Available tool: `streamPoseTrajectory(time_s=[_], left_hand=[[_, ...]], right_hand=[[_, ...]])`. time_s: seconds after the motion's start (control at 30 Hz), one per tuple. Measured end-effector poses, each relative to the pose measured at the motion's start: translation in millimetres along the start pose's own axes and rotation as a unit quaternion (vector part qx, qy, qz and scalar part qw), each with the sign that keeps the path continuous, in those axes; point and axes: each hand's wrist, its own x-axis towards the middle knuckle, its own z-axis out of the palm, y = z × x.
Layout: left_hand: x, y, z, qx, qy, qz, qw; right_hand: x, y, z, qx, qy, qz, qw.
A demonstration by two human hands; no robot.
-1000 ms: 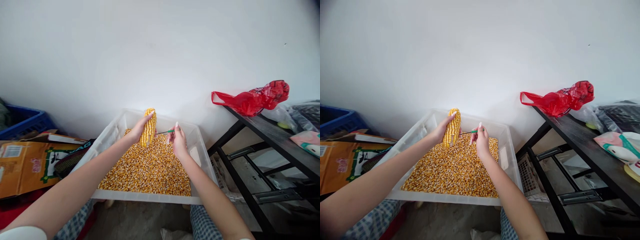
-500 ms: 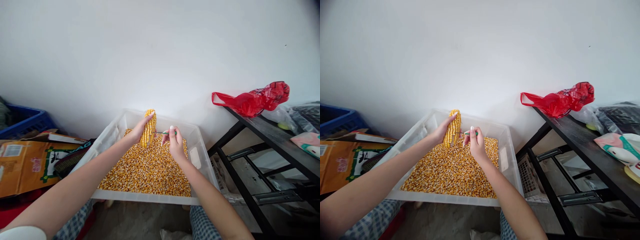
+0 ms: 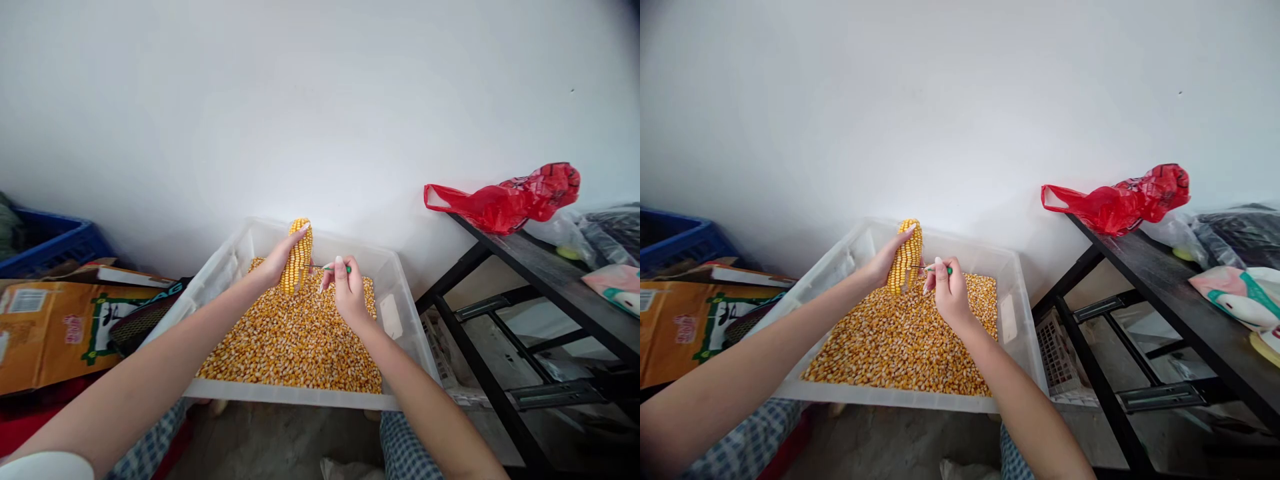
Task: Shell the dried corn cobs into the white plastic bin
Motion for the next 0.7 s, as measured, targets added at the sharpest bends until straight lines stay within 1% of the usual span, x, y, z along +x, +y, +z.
streamPoseTrajectory(time_s=[0.17, 0.47, 0.7], left_hand=[[-1.0, 1.1, 1.2, 0.006, 0.01, 0.002, 1.0], [-0.3, -0.3, -1.2, 0.023, -0.001, 0.01, 1.0], [0.8, -1.4, -1.3, 0.014, 0.009, 0.012, 1.0]], right_hand=[[0.4, -1.1, 0.6, -0.003, 0.005, 0.007, 1.0], [0.4, -1.3, 0.6, 0.001, 0.002, 0.008, 1.0], [0.8, -2.1, 0.6, 0.001, 0.0, 0.008, 1.0]])
